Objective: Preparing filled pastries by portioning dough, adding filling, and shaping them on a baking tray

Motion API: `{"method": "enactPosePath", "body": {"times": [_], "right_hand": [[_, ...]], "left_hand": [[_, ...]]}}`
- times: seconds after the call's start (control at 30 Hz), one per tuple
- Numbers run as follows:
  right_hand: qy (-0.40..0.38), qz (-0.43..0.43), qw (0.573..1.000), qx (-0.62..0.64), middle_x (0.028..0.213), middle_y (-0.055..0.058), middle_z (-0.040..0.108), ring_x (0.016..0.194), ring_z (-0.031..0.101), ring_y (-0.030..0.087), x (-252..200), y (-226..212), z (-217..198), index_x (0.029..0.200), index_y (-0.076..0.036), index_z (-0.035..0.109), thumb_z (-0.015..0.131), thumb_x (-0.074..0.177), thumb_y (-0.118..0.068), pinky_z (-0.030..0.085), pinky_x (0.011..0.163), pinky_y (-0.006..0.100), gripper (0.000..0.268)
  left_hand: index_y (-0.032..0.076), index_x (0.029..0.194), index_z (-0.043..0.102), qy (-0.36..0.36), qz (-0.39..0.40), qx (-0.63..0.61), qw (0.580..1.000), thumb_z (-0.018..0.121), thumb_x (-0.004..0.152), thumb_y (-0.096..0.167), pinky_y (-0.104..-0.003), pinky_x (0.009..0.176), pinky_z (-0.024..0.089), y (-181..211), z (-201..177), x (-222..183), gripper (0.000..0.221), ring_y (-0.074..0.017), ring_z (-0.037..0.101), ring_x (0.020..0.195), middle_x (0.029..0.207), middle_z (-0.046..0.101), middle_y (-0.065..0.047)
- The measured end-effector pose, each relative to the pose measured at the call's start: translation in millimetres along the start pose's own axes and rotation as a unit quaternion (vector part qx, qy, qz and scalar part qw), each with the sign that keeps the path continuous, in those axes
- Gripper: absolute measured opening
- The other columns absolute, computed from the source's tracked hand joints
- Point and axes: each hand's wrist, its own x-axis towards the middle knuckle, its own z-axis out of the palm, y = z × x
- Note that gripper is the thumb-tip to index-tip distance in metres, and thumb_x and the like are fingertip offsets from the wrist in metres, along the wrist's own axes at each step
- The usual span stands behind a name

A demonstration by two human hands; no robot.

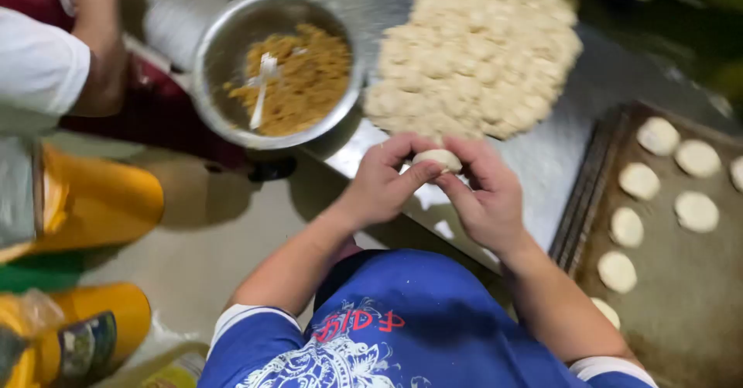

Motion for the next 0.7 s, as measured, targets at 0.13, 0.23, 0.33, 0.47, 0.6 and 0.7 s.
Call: {"method": "enactPosePath", "body": {"times": [0.13,0.23,0.33,0.47,0.6,0.7], "right_hand": [[-0.052,0.090,0.992,0.076,0.101,0.009,0.073,0.095,0.065,0.012,17.9,33.9,79.7,0.116,0.003,0.071,0.077,0.091,-0.002,0.056,0.088,0.032,0.027],[-0.119,0.078,0.989,0.041,0.089,0.005,0.069,0.084,0.063,0.015,36.9,39.4,138.0,0.093,-0.004,0.077,0.081,0.089,-0.009,0.052,0.083,0.033,0.008],[-0.111,0.100,0.985,0.084,0.110,0.017,0.068,0.101,0.064,0.024,53.0,48.3,183.5,0.096,0.001,0.076,0.077,0.090,-0.004,0.049,0.096,0.041,0.008],[-0.017,0.379,0.863,0.333,0.086,0.015,0.069,0.073,0.069,0.020,76.6,68.9,230.6,0.102,0.006,0.064,0.069,0.090,0.007,0.059,0.060,0.030,0.013],[-0.034,0.358,0.920,0.156,0.086,0.003,0.066,0.074,0.067,0.014,141.5,106.9,236.6,0.100,-0.004,0.064,0.077,0.086,-0.005,0.060,0.064,0.028,0.019],[-0.139,0.095,0.962,-0.214,0.097,0.006,0.076,0.094,0.074,0.024,195.5,124.8,259.9,0.111,-0.012,0.079,0.084,0.091,-0.014,0.057,0.080,0.036,0.021]], "left_hand": [[0.007,0.098,0.071,0.144,0.042,0.102,0.983,0.066,0.100,0.024,-0.029,0.068,0.059,-20.8,-61.1,-28.1,0.017,-0.0149,0.069,0.058,0.059,0.071,0.000],[0.010,0.102,0.073,0.265,0.112,0.240,0.927,0.070,0.097,0.037,-0.037,0.057,0.057,-51.8,-116.5,-46.2,0.027,-0.0299,0.068,0.056,0.062,0.066,-0.009],[0.007,0.111,0.064,0.272,0.049,0.239,0.931,0.052,0.100,0.058,-0.043,0.058,0.058,-64.3,-163.2,-56.9,0.054,-0.0357,0.070,0.061,0.067,0.067,-0.013],[-0.003,0.125,0.055,0.302,0.202,0.144,0.921,0.047,0.105,0.054,-0.042,0.084,0.055,-48.9,-218.5,-71.6,0.061,-0.0295,0.061,0.093,0.106,0.057,-0.017],[-0.007,0.112,0.063,0.315,0.269,0.287,0.864,0.051,0.105,0.046,-0.049,0.084,0.055,-34.5,-275.7,-77.0,0.055,-0.0403,0.061,0.094,0.101,0.060,-0.020],[-0.008,0.112,0.065,0.288,0.208,0.322,0.877,0.052,0.107,0.039,-0.049,0.079,0.055,-31.6,-306.5,-75.7,0.049,-0.0390,0.063,0.087,0.094,0.060,-0.016]]}}
